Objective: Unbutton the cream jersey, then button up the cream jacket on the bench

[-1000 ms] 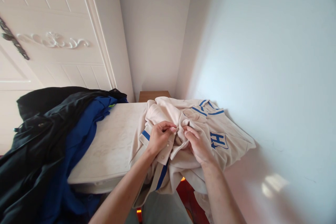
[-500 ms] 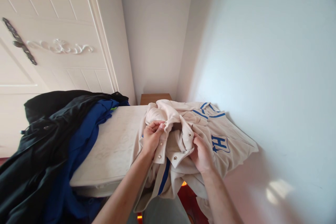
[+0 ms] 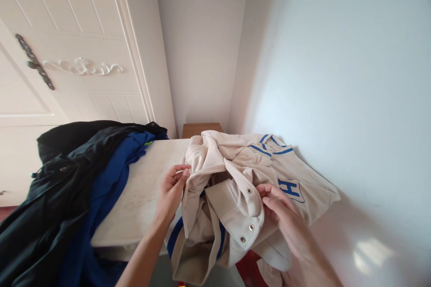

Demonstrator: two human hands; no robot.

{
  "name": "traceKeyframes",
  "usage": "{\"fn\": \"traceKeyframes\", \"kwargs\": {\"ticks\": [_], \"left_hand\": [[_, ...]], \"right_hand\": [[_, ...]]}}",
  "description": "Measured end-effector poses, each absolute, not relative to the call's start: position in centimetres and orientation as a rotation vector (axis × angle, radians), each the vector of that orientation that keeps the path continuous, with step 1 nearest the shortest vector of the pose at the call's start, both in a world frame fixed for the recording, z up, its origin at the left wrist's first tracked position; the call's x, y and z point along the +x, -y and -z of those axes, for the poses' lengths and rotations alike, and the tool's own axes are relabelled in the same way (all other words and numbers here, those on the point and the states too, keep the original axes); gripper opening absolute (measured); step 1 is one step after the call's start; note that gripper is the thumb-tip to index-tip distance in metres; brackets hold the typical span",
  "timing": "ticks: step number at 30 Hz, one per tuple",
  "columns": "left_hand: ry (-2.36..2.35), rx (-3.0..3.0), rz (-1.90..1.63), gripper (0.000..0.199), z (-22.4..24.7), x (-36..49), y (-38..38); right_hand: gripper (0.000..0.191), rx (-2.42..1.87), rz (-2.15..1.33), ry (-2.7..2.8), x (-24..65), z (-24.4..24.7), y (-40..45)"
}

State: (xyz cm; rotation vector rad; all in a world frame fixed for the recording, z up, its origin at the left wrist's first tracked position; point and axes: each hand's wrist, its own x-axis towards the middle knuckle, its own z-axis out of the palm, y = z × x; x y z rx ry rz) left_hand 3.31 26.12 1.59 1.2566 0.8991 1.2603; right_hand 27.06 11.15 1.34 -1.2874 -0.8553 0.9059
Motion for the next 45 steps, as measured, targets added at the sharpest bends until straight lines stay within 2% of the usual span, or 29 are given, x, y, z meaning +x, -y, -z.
{"fn": "traceKeyframes", "kwargs": {"ticks": [3,6,8,12,15,21,26,28,33,39,45], "left_hand": [[-0.992,1.638,-1.188,0.054,-3.8,3.7,-26.3],[-1.037,1.957,-1.203,0.047,-6.3,5.9,-26.7],[-1.005,2.124,-1.139,0.045,-7.4,7.8,-27.1],[-1.024,2.382,-0.769,0.054,-7.4,10.6,-28.5],[-1.033,2.494,-0.552,0.056,-6.2,10.9,-29.5],[-0.826,2.549,-0.673,0.054,-4.2,10.6,-30.2],[-0.771,2.512,-0.790,0.073,-3.9,11.6,-30.2],[-0.805,2.437,-0.816,0.067,-3.5,11.9,-30.2],[-0.786,2.113,-0.957,0.035,-1.9,12.0,-30.5],[-0.665,1.692,-0.975,0.025,-2.0,11.9,-31.0],[-0.540,1.370,-0.971,0.007,-2.1,11.7,-32.1]], "right_hand": [[0.042,-1.403,-0.500,0.997,26.6,-3.6,-12.2],[0.034,-1.476,-0.191,1.245,25.9,-6.3,-15.2],[0.032,-1.603,-0.114,1.413,25.7,-7.5,-17.7],[0.019,-2.012,-0.268,1.649,26.9,-7.4,-22.2],[0.015,-2.041,-0.489,1.704,28.4,-5.8,-23.9],[0.033,-1.605,-0.787,1.527,29.8,-3.4,-24.0],[0.041,-1.498,-0.871,1.257,29.7,-2.9,-23.9],[0.042,-1.488,-0.870,1.196,29.8,-2.6,-24.0],[0.047,-1.481,-0.856,1.204,29.8,-2.0,-24.1],[0.046,-1.437,-0.728,1.292,29.2,-2.2,-23.8],[0.047,-1.345,-0.815,1.328,29.7,-2.4,-23.5]]}}
